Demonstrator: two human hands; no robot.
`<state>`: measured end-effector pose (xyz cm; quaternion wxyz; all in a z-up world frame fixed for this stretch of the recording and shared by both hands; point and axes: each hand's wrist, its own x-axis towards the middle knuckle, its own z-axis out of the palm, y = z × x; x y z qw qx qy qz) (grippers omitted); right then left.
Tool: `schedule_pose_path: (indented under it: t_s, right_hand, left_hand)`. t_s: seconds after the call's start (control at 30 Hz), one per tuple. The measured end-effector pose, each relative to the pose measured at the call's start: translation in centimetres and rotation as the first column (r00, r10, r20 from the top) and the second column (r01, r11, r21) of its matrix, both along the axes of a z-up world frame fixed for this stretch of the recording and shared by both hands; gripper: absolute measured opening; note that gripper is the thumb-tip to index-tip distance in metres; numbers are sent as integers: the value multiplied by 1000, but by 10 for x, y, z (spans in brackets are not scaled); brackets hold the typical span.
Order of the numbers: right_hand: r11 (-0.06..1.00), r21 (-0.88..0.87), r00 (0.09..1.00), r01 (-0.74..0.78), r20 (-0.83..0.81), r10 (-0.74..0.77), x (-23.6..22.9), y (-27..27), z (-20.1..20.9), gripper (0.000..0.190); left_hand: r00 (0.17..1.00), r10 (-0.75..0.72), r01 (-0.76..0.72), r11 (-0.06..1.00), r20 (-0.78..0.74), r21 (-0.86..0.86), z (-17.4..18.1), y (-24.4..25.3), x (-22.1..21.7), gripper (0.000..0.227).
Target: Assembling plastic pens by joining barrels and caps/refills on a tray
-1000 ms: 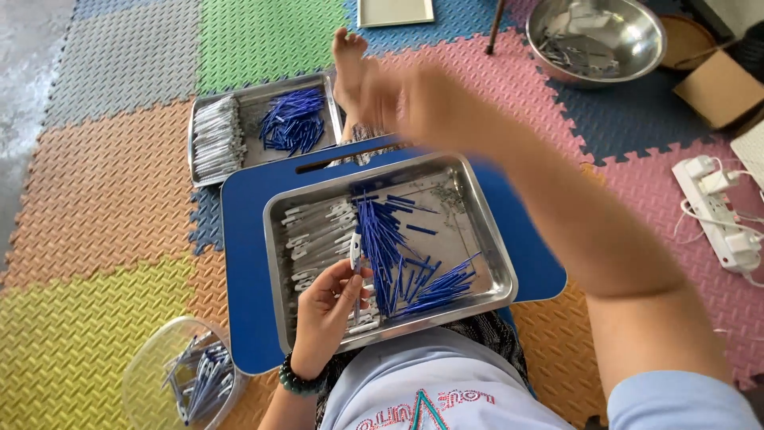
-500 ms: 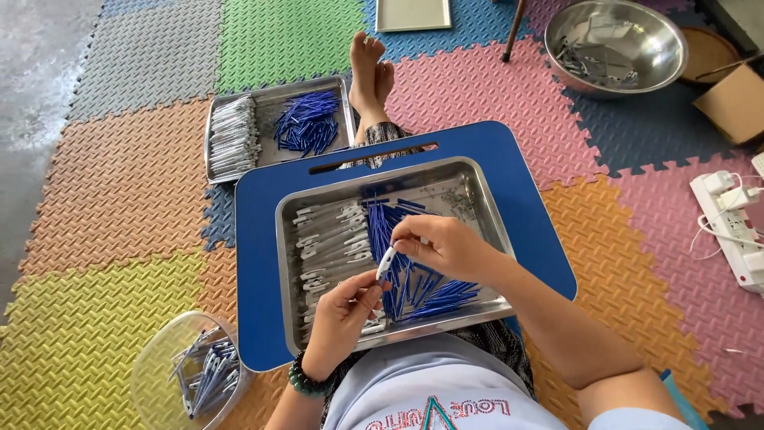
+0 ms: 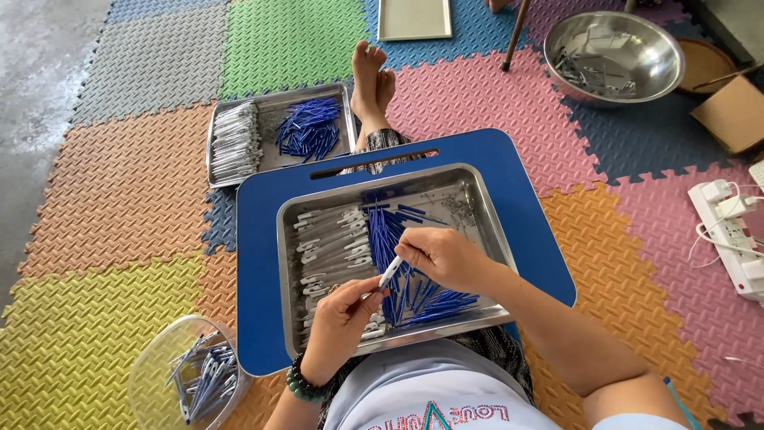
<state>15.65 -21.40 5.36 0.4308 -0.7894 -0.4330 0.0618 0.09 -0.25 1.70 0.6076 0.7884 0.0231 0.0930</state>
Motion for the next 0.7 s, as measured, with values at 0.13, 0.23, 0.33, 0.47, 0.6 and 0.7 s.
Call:
schedule_pose_path:
  t_s: [0.13, 0.23, 0.33, 0.47, 0.6, 0.7]
  right_hand:
    - [1000, -21, 999, 21, -30, -22, 1, -2, -9, 26]
    - [998, 46, 996, -49, -76, 52, 5, -6, -10, 12]
    - [992, 104, 994, -77, -75, 85, 10, -9, -21, 5]
    - [976, 168, 988, -140, -46, 150, 15, -12, -23, 3]
    - [990, 86, 991, -110, -71, 116, 6, -12, -7, 15]
    - [996, 35, 993, -81, -79, 83, 4, -9, -6, 28]
  left_hand:
    - [1000, 1, 0, 1000, -8, 16, -7, -1, -2, 27]
    - [989, -12, -10, 988, -144, -154, -14, 3, -2, 32]
    - [966, -98, 16, 946, -238, -323, -13, 5, -5, 34]
    - [948, -139, 3, 904, -287, -428, -12, 6, -5, 36]
    - [950, -124, 14, 933, -286, -360, -2, 2, -5, 36]
    - [956, -117, 17, 938, -269, -347, -2, 0, -4, 34]
